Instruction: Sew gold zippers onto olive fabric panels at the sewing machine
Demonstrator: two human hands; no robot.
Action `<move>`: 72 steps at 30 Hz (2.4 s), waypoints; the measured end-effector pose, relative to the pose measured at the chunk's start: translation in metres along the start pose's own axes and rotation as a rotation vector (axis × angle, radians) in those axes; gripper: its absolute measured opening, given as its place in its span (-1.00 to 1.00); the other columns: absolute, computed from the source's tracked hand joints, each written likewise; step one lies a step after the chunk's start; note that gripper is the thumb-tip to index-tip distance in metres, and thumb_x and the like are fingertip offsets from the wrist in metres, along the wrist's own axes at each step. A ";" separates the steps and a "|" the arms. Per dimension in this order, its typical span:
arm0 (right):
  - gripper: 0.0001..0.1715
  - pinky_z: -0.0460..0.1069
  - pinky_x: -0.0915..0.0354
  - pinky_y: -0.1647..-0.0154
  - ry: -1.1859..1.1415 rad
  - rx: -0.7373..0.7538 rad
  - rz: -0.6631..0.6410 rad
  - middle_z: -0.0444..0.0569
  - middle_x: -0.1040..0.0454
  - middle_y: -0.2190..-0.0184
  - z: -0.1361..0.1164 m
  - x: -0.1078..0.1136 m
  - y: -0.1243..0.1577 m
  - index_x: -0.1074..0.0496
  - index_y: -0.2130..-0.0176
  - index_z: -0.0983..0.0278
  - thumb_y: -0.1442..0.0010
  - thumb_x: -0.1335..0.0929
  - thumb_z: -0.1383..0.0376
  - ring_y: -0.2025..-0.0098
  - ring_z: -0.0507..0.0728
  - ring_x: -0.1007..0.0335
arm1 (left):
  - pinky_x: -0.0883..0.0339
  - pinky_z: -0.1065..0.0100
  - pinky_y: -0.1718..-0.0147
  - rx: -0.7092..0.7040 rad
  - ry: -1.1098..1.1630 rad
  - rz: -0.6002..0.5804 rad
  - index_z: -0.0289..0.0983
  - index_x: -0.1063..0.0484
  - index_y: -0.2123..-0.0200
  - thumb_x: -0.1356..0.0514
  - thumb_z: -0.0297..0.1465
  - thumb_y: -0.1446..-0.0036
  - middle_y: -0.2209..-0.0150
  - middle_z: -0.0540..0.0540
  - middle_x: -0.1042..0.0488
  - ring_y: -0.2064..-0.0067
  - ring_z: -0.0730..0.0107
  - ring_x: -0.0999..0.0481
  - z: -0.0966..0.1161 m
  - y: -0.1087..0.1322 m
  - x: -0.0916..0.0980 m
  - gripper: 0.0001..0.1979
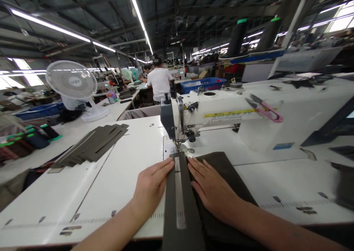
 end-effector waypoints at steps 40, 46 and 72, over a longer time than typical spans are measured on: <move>-0.39 0.22 0.28 -0.25 -0.128 -0.049 -0.156 0.35 0.00 -0.19 0.004 0.001 -0.005 -0.08 -0.15 0.63 -0.20 -0.13 0.30 -0.26 0.29 0.23 | -0.43 0.21 0.15 -0.247 -0.315 -0.328 -0.41 -0.25 0.00 0.15 -0.53 -0.18 0.02 -0.28 -0.40 0.03 0.21 -0.43 0.013 -0.010 -0.059 -0.64; -0.42 0.22 0.20 -0.25 -0.097 -0.062 -0.154 0.22 0.07 -0.23 0.008 -0.004 -0.012 -0.07 -0.19 0.44 -0.21 -0.15 0.31 -0.27 0.24 0.25 | -0.33 0.11 0.04 -0.153 -0.252 -0.314 -0.33 -0.29 0.01 0.13 -0.54 -0.22 -0.05 -0.24 -0.34 -0.06 0.21 -0.34 0.007 -0.007 -0.064 -0.66; -0.41 0.25 0.06 -0.20 -0.030 0.002 -0.196 0.18 -0.07 -0.18 0.021 -0.018 -0.037 -0.15 -0.16 0.40 -0.12 -0.17 0.42 -0.24 0.25 0.13 | -0.34 0.21 0.10 -0.129 -0.328 -0.239 -0.40 -0.37 0.11 0.11 -0.56 -0.22 0.05 -0.29 -0.40 0.03 0.20 -0.40 -0.012 -0.028 -0.069 -0.70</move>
Point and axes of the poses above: each hand's wrist, its own y-axis away from the middle knuckle, its own x-axis out of the back of the hand, z = x × y, the point moved 8 cm from there along -y, towards the middle knuckle
